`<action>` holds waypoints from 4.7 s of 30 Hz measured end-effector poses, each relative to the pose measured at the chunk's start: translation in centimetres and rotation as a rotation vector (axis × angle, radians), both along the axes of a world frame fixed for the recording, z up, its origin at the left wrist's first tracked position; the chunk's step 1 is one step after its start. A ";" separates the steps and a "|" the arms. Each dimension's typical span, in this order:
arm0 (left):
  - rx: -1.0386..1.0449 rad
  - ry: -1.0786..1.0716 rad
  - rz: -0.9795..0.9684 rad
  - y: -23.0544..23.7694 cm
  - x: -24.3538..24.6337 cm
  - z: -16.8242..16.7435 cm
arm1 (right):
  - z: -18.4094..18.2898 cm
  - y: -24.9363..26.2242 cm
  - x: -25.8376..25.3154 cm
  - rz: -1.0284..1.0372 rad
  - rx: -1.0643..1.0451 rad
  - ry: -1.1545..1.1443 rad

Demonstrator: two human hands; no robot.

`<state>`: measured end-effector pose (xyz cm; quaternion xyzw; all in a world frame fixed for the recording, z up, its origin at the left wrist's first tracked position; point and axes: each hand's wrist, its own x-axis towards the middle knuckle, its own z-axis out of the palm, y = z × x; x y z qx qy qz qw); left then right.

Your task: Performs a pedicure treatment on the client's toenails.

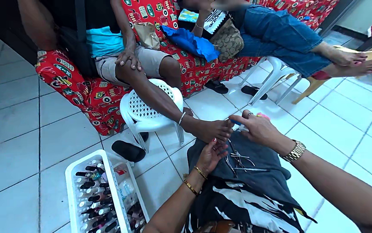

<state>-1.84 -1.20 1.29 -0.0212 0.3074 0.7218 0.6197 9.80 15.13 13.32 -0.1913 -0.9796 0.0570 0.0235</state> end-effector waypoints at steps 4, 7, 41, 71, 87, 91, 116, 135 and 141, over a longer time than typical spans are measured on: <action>-0.016 -0.006 0.002 -0.2 0.1 0.2 | -0.2 0.4 -0.2 -0.080 0.088 0.028; -0.024 0.002 0.005 -0.2 0.0 0.6 | -0.5 0.3 0.3 -0.081 0.068 0.114; -0.034 0.051 0.010 0.3 0.6 0.0 | -5.8 -4.3 3.0 0.033 -0.024 0.383; 0.058 0.094 -0.022 -0.1 0.3 -1.3 | -8.8 -5.3 6.4 -0.111 -0.353 -0.179; -0.035 0.044 0.058 0.5 0.6 -0.3 | -10.1 -6.7 2.8 -0.331 -0.709 -0.107; -0.055 0.013 0.082 0.2 0.7 0.0 | -9.3 -6.6 3.3 -0.375 -0.916 0.000; 0.041 0.051 0.012 0.0 0.4 -1.5 | -6.1 -3.0 7.6 -0.118 -0.836 -0.087; 0.079 -0.033 0.005 0.0 0.4 -1.5 | -9.5 -4.8 5.4 -0.086 -0.334 0.052; 0.057 0.009 0.007 0.0 0.5 -1.5 | -12.4 -4.7 4.1 0.078 -0.242 0.155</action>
